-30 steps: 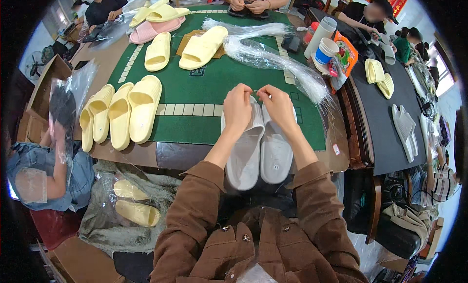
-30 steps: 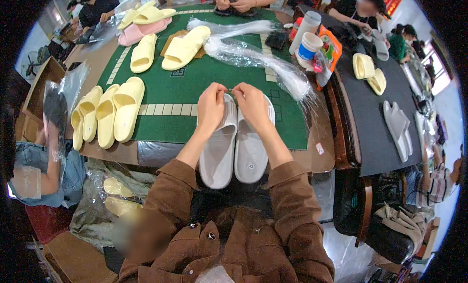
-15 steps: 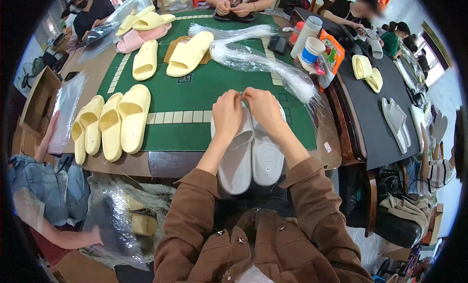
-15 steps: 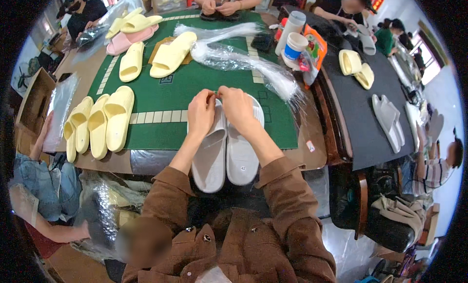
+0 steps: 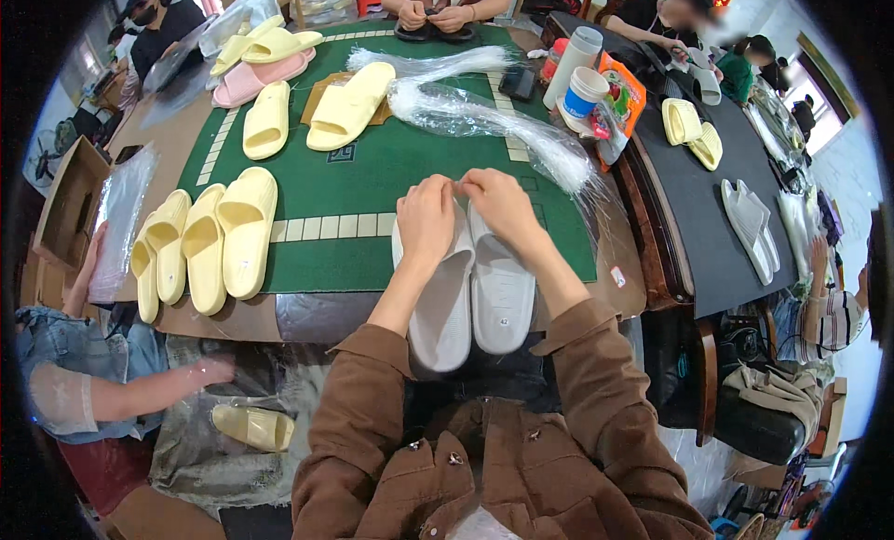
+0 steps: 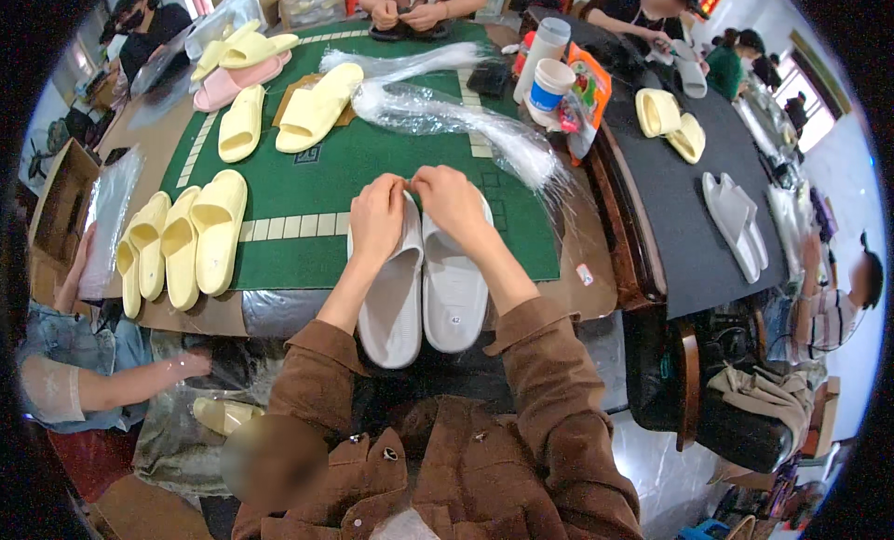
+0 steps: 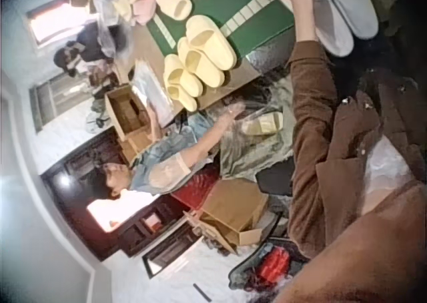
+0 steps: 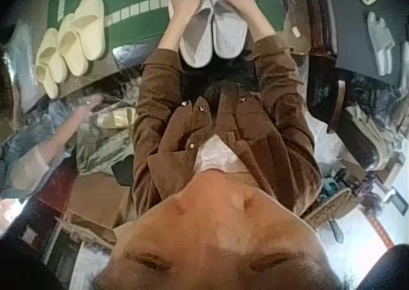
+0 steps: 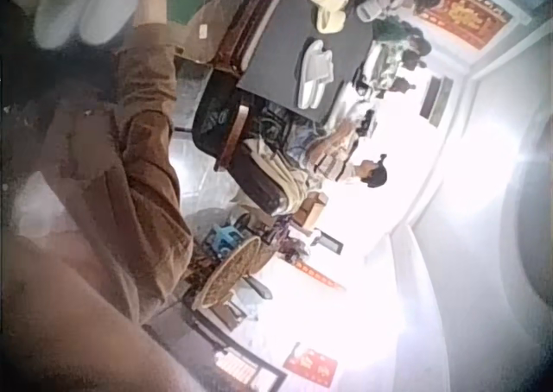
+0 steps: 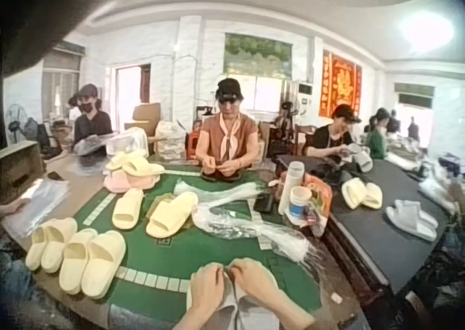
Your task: The person assembles slipper pairs by inserting a thin white strap into slots on the slipper uppers. They handle each pair one at a time, aligning the strap and pressing it into place, then move completed pairs aside on the table.
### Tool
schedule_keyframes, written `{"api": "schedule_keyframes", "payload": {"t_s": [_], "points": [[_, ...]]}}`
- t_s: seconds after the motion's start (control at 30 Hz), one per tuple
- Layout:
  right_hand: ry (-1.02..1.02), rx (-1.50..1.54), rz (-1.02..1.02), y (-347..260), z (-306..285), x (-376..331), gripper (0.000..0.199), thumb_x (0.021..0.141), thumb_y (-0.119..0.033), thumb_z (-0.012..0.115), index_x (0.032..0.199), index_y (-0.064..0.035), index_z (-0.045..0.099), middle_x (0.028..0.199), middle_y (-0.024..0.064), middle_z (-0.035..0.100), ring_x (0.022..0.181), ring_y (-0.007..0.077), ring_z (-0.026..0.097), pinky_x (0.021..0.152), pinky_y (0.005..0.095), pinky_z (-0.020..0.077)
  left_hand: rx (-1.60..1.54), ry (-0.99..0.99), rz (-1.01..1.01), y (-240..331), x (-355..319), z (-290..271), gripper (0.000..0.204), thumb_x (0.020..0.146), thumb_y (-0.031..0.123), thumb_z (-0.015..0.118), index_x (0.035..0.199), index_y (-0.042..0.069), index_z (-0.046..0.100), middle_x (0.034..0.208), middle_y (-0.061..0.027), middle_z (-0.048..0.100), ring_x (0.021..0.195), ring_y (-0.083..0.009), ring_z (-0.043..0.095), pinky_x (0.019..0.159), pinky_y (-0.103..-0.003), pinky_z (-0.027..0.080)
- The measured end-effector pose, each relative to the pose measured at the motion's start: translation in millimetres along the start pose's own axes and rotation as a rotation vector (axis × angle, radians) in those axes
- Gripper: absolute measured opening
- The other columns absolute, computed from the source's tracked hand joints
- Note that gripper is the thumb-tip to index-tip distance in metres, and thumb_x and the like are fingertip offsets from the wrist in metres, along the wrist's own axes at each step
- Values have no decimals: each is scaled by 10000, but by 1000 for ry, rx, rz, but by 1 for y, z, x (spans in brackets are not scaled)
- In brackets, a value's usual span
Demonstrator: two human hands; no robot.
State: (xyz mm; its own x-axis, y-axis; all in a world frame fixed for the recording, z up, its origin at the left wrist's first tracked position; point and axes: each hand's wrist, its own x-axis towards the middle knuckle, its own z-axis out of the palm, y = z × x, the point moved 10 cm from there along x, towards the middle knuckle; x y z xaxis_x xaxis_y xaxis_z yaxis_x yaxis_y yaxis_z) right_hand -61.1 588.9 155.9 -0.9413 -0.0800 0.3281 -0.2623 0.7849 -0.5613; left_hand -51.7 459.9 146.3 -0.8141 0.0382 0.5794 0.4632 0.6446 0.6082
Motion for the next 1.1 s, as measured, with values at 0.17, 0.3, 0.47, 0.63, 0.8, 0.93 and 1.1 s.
{"api": "schedule_keyframes", "payload": {"t_s": [0.17,0.3,0.47,0.63,0.8,0.93,1.1], "points": [[7,108,14,-1,-1,-3,187,874,-187,547,877,-76,698,901,145,679,860,354,643,754,443,503,-89,-3,-42,-4,-1,-1,136,940,118,506,925,36,613,826,-158,662,789,-351,638,681,-441,478],[12,225,44,13,-2,-3,188,869,-178,554,897,-74,708,896,138,691,850,331,652,753,411,499,-177,15,-121,-8,-1,-3,159,964,127,485,913,28,598,780,-154,645,727,-326,639,650,-416,477],[15,241,84,18,-2,-4,189,856,-146,551,912,-64,712,883,127,701,824,288,661,741,379,502,-231,26,-120,-12,0,-6,170,979,119,472,915,15,591,739,-149,625,683,-286,635,636,-385,477],[20,314,213,34,-2,-4,208,857,-126,555,958,-26,707,869,111,713,808,212,673,756,325,506,-404,31,-220,-23,0,-7,117,938,64,503,896,6,596,802,-122,618,721,-268,609,681,-377,467],[134,398,154,40,-6,-2,196,863,-129,536,900,-30,701,781,144,687,718,260,671,681,361,508,-332,46,-178,-20,3,-11,101,924,42,519,919,11,615,839,-118,609,783,-267,604,717,-365,465],[117,395,210,42,-1,-3,194,862,-129,539,900,-26,699,780,145,688,719,257,672,678,358,507,-268,213,-42,10,3,-40,99,886,15,553,950,31,626,880,-108,602,801,-276,598,726,-372,467],[147,382,188,46,-7,-5,193,869,-141,542,901,-35,700,765,143,680,691,256,658,664,366,498,-6,44,330,86,-21,-65,108,840,49,616,947,57,610,915,-91,591,804,-275,604,714,-378,481]]}}
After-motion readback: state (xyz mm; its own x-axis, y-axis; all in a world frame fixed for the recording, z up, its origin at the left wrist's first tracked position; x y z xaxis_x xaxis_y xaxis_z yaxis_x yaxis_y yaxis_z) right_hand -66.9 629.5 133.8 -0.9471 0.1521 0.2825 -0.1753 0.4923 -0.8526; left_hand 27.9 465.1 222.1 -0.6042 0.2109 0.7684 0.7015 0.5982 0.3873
